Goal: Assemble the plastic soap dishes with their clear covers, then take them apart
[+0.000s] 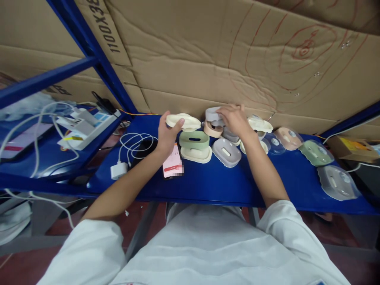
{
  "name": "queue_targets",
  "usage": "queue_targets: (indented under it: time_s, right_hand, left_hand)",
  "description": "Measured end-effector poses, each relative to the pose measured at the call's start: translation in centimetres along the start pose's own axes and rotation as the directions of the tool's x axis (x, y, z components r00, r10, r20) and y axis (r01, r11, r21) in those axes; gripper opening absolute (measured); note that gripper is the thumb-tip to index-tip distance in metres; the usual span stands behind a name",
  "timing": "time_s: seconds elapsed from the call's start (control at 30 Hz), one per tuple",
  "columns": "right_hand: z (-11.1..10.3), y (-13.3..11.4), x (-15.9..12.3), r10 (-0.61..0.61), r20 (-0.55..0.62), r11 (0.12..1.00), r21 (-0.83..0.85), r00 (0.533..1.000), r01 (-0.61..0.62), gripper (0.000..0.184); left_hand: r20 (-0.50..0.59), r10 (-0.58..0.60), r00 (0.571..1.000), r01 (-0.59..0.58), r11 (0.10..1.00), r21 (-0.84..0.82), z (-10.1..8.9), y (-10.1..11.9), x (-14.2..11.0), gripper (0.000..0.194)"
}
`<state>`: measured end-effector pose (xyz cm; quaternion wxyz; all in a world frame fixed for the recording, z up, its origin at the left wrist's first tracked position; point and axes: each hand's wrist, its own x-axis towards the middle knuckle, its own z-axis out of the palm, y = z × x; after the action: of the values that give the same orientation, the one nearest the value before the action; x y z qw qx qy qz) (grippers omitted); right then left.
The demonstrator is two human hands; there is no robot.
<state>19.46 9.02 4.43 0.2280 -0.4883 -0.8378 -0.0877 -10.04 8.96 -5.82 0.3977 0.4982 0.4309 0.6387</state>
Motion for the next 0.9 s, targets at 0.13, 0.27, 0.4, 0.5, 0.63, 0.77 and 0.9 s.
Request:
queue_targets:
  time_s: [0.13,0.27,0.4,0.5,0.63,0.77,0.9]
  right_hand:
    - [1.3,-0.8,-0.3,-0.042,0.001,0.999,0.034,0.999,0.042,0.039]
    - [0.9,-1.5,-0.4,-0.062,0.022,0.995,0.08,0.998,0.06,0.042]
    - [0.6,-1.4,-0.4,-0.057,0.035,0.993,0.108,0.998,0.053,0.039]
    - [0.5,-1.4,-0.6,-0.05,0.043,0.992,0.114,0.998,0.045,0.037]
    - [-0.9,-1.4,-0.7,-0.051,0.05,0.995,0.093,0.997,0.046,0.038]
    - [-5.0,0.8,-1.8,0.03,-0.031,0.998,0.049,0.999,-0.029,0.042]
    - [-9.0,6.7,-6.5,0.296,-0.182,0.946,-0.078,0.938,-0.314,0.041]
  left_hand:
    - [-0.025,0.131,0.991,-0.125,0.976,0.177,-1.4,-1.2,1.3,0.101]
    - [0.056,0.196,0.979,-0.204,0.939,0.276,-1.5,-2.5,1.9,0.107]
    - [0.14,0.11,0.984,-0.14,0.964,0.224,-1.0,-3.4,2.5,0.118]
    - [0.221,0.11,0.969,-0.173,0.941,0.291,-1.0,-3.2,2.4,0.101]
    - [0.36,0.231,0.904,-0.404,0.739,0.539,-1.5,-1.9,1.4,0.062]
    - [0.42,0.248,0.873,-0.473,0.641,0.604,-1.6,-0.5,0.5,0.057]
    - [0.439,0.264,0.859,-0.501,0.612,0.612,-1.0,0.8,-0.5,0.049]
